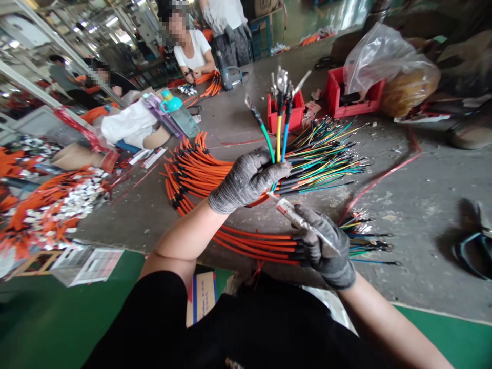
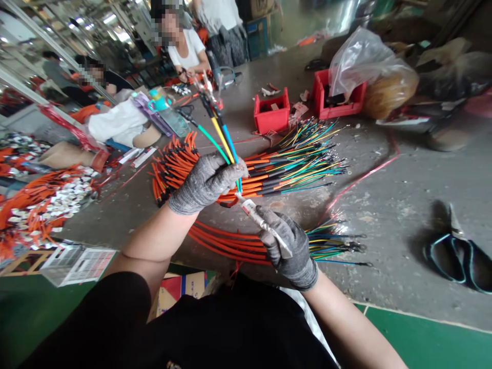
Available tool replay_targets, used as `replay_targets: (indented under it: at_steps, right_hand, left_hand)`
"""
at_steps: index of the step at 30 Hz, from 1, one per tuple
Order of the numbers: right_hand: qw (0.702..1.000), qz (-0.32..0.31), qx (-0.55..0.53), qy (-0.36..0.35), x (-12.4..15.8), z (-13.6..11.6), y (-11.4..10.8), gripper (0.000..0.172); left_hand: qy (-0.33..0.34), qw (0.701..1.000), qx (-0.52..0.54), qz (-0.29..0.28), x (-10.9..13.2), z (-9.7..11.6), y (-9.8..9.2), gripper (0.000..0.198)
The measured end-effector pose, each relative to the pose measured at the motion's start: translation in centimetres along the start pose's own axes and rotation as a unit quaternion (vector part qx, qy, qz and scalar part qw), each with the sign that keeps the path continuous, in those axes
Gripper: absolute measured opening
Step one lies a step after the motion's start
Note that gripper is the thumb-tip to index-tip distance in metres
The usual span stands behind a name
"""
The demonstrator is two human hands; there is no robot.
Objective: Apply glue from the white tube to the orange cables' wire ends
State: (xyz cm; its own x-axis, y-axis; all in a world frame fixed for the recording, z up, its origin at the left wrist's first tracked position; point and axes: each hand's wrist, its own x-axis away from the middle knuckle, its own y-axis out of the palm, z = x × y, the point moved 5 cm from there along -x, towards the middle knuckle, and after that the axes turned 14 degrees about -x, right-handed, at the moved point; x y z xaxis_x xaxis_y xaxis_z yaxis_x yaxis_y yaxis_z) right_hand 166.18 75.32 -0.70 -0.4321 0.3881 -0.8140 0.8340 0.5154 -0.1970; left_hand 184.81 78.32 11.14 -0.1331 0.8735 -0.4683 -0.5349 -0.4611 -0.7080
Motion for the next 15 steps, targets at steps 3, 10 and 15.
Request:
replay_targets:
  at_steps: [3,10,15]
  right_hand:
    - [0.979,0.049,-0.143,0.138,0.7,1.6,0.0,0.041]
    - [0.775,0.098,-0.436,0.448,3.1,4.4,2.1,0.061]
    - [0.736,0.04,-0.414,0.534,3.9,4.6,2.0,0.067]
  left_hand:
    - [-0.004,1.0,0.029,-0.002,0.7,0.1,-0.4,0.053]
    - [0.128,0.991,0.041,-0.008,5.5,0.5,-1.2,0.036]
    - [0.283,0.956,-0.06,-0.043,11.4,2.1,-0.5,0.018]
